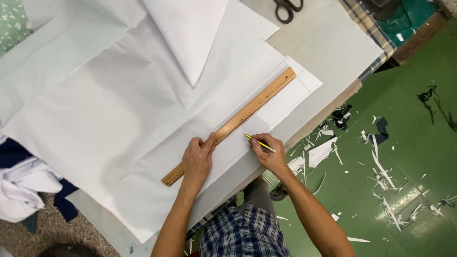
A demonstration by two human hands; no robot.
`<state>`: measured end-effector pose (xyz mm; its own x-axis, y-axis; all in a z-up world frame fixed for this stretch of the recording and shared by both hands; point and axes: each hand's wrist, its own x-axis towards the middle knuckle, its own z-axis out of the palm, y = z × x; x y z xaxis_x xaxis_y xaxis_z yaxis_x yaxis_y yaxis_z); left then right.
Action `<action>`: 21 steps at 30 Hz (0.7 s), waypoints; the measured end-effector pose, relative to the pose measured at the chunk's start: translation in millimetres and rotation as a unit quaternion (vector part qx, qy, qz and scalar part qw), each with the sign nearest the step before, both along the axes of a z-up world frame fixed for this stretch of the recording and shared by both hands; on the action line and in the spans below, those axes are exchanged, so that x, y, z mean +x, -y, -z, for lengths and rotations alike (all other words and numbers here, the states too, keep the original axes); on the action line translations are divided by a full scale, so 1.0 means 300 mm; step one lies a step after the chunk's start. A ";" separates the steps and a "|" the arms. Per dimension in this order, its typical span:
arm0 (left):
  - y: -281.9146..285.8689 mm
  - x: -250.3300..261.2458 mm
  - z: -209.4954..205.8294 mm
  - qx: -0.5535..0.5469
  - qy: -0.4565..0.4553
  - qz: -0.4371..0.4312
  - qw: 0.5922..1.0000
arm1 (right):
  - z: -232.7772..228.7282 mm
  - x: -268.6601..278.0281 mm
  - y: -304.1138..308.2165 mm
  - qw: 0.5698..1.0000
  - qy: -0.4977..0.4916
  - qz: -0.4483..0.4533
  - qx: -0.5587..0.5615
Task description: The person uses a wooden ruler and a yellow pencil to draw a grid of straight lines on a large piece of white fabric laid out on a table. They repeatedly reposition the ruler to create intersecting horizontal and vertical lines across the fabric surface.
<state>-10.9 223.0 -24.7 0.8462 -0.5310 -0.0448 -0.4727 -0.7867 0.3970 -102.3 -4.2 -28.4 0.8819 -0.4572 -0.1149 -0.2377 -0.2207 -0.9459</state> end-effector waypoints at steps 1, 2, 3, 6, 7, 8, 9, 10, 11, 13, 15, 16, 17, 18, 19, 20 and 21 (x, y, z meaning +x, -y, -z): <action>-0.001 0.001 0.022 0.002 -0.004 -0.010 1.000 | -0.018 0.013 -0.009 1.000 -0.004 -0.010 0.002; -0.006 -0.003 0.045 -0.006 0.015 -0.005 1.000 | -0.035 0.025 -0.020 1.000 -0.004 -0.024 0.014; -0.013 -0.008 0.068 -0.014 0.035 0.000 0.999 | -0.051 0.037 -0.034 0.999 -0.005 -0.039 0.027; -0.010 -0.011 0.068 -0.031 0.044 -0.010 0.998 | -0.047 0.055 -0.063 0.996 -0.024 -0.080 0.007; -0.012 -0.014 0.066 -0.030 0.043 -0.019 0.998 | -0.049 0.060 -0.067 0.996 -0.025 -0.090 0.008; -0.013 -0.013 0.066 -0.035 0.046 -0.012 0.998 | -0.050 0.065 -0.072 0.996 -0.027 -0.090 0.004; -0.011 -0.011 0.065 -0.041 0.049 -0.004 0.998 | -0.052 0.070 -0.074 0.996 -0.028 -0.089 0.001; -0.016 -0.012 0.078 -0.041 0.048 -0.008 0.998 | -0.047 0.073 -0.075 0.995 -0.029 -0.093 0.000; -0.018 -0.013 0.092 -0.039 0.057 -0.003 0.998 | -0.042 0.075 -0.075 0.996 -0.030 -0.088 0.000; -0.020 -0.015 0.105 -0.038 0.065 -0.001 0.997 | -0.024 0.074 -0.074 0.996 -0.032 -0.086 0.000; -0.020 -0.017 0.104 -0.038 0.073 0.002 0.997 | 0.001 0.070 -0.075 0.998 -0.027 -0.050 0.011; -0.020 -0.016 0.099 -0.038 0.073 0.001 0.997 | 0.001 0.069 -0.077 0.998 -0.027 -0.051 0.010; -0.019 -0.015 0.094 -0.037 0.079 0.003 0.996 | 0.001 0.068 -0.078 0.998 -0.031 -0.043 0.019; -0.018 -0.015 0.089 -0.035 0.084 0.006 0.996 | 0.001 0.066 -0.080 0.998 -0.034 -0.033 0.028; -0.017 -0.013 0.078 -0.036 0.084 0.005 0.996 | 0.018 0.065 -0.076 0.998 -0.034 -0.034 0.027; -0.017 -0.012 0.068 -0.042 0.068 0.005 0.997 | 0.036 0.062 -0.072 0.998 -0.039 -0.038 0.025; -0.015 -0.011 0.057 -0.048 0.053 0.005 0.997 | 0.052 0.059 -0.067 0.998 -0.043 -0.042 0.024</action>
